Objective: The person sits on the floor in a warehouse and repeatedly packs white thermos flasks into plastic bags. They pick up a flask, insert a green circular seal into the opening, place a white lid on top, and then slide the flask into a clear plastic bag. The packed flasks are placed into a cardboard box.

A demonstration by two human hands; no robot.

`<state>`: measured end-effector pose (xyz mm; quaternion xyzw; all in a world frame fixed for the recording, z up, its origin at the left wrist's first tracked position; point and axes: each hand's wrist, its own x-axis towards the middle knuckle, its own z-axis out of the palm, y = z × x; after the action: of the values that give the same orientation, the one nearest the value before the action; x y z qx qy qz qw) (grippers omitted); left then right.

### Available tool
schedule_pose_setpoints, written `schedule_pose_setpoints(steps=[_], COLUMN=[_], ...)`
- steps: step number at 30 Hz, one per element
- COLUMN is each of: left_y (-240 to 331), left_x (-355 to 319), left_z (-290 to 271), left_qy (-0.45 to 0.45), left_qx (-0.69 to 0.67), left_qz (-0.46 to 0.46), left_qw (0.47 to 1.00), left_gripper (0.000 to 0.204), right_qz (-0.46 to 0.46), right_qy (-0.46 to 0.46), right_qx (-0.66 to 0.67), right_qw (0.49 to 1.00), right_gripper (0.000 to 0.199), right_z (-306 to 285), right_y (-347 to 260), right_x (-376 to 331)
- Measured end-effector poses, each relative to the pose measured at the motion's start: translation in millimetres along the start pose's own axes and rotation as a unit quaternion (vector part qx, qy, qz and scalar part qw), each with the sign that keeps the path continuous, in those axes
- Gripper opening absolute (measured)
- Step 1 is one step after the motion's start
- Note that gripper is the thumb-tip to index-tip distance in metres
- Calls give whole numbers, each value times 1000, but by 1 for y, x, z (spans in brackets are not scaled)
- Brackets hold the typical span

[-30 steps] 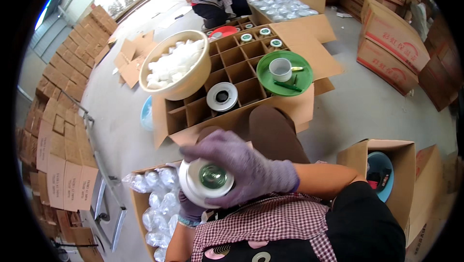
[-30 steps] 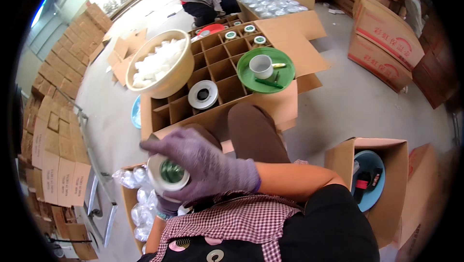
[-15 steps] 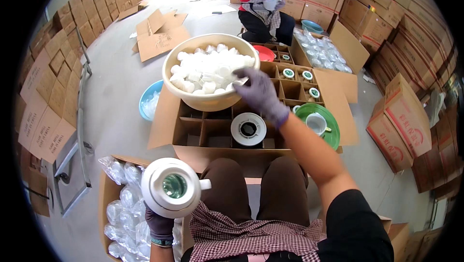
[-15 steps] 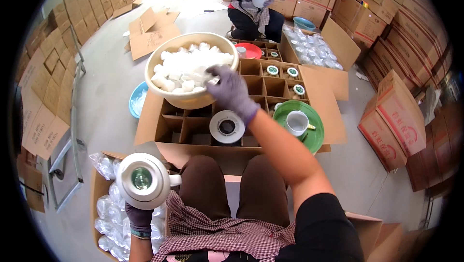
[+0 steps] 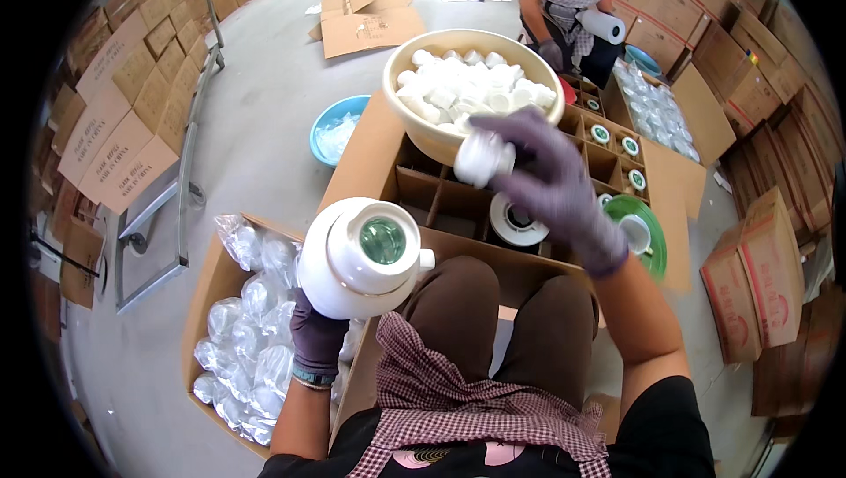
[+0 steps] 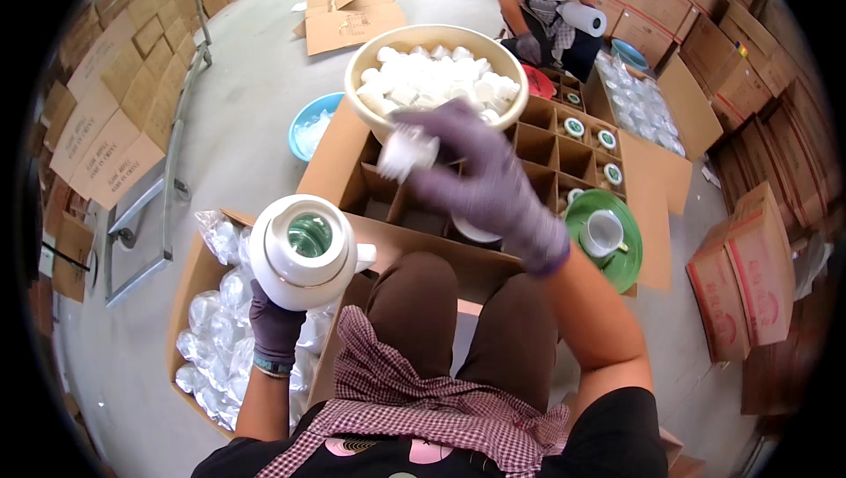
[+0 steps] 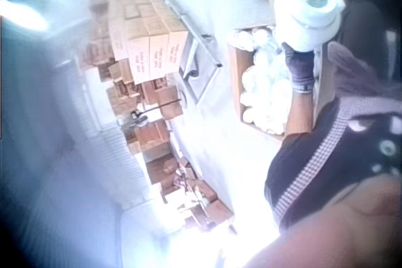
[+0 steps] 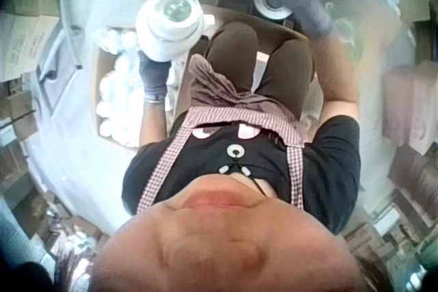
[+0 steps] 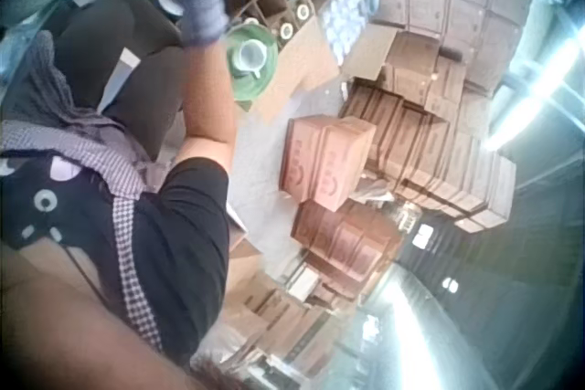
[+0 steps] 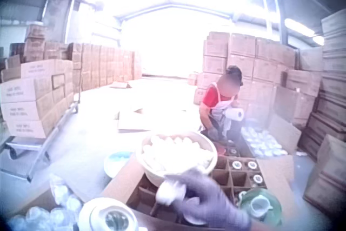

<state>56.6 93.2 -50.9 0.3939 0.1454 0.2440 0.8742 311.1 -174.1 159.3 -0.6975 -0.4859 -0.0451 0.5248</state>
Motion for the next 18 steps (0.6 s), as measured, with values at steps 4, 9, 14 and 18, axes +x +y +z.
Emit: schedule_pose_setpoints(steps=[4, 9, 14, 18], left_y=[9, 19, 33, 40], left_x=[-11, -34, -42, -47], left_z=[25, 52, 57, 64], left_qy=[-97, -142, -183, -198], left_qx=[-101, -75, -8, -24], left_qz=[-62, -75, -56, -73], left_qw=[988, 984, 982, 977], left_gripper=[61, 59, 60, 58], right_qz=[-88, -150, -170, -168], right_qy=[-63, -68, -16, -32], right_qx=[-33, -95, -163, -139], right_qw=[994, 982, 972, 975], right_gripper=[47, 33, 24, 27], right_z=[4, -22, -24, -29], right_y=[-87, -116, -139, -136], right_x=[-46, -89, -129, -148])
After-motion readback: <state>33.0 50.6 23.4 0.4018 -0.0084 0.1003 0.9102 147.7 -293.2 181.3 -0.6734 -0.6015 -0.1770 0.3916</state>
